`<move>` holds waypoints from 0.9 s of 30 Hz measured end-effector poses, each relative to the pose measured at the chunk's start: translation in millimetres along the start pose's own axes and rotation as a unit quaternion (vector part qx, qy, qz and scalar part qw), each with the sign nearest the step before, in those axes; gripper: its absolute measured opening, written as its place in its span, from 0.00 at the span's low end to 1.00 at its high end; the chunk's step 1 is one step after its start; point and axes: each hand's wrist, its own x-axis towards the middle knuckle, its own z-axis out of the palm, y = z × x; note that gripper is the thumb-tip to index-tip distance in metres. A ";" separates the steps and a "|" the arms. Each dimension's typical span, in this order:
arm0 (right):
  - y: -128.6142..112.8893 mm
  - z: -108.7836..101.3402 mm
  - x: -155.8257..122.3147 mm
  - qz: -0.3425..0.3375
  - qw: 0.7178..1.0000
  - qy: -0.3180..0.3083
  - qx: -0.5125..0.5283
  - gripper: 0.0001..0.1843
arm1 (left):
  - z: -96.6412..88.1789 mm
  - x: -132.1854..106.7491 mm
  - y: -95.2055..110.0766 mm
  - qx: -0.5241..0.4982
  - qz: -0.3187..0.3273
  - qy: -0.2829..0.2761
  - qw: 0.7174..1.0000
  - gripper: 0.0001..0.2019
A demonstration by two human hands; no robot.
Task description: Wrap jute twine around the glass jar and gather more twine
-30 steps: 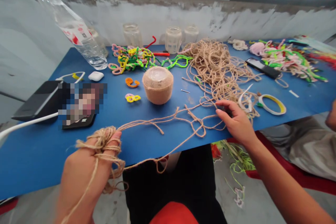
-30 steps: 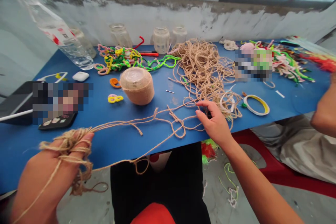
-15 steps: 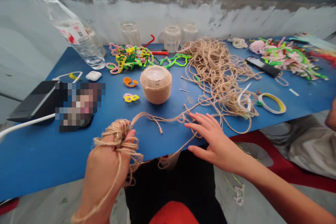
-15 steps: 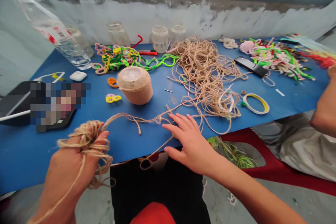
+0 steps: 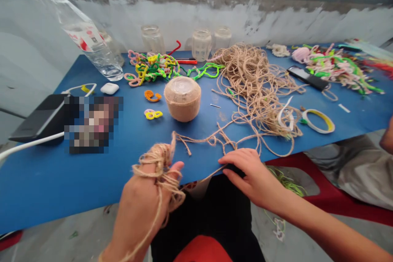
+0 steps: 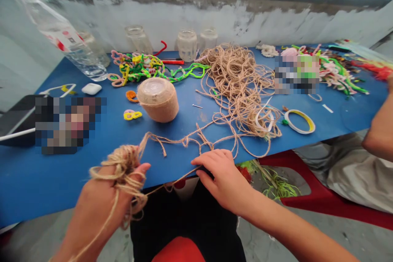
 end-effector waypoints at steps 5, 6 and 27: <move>0.1 3.6 1.8 -0.008 1.000 0.000 0.003 0.09 | 23.1 -12.5 21.9 -0.011 0.111 -0.041 0.993 0.19; -0.7 4.7 2.5 -0.012 1.000 0.014 0.004 0.09 | 28.3 -14.3 26.3 -0.011 0.125 -0.053 0.991 0.19; 20.7 1.6 13.1 0.022 0.994 0.093 0.045 0.19 | -0.5 -1.2 0.6 -0.075 -0.033 0.162 0.983 0.18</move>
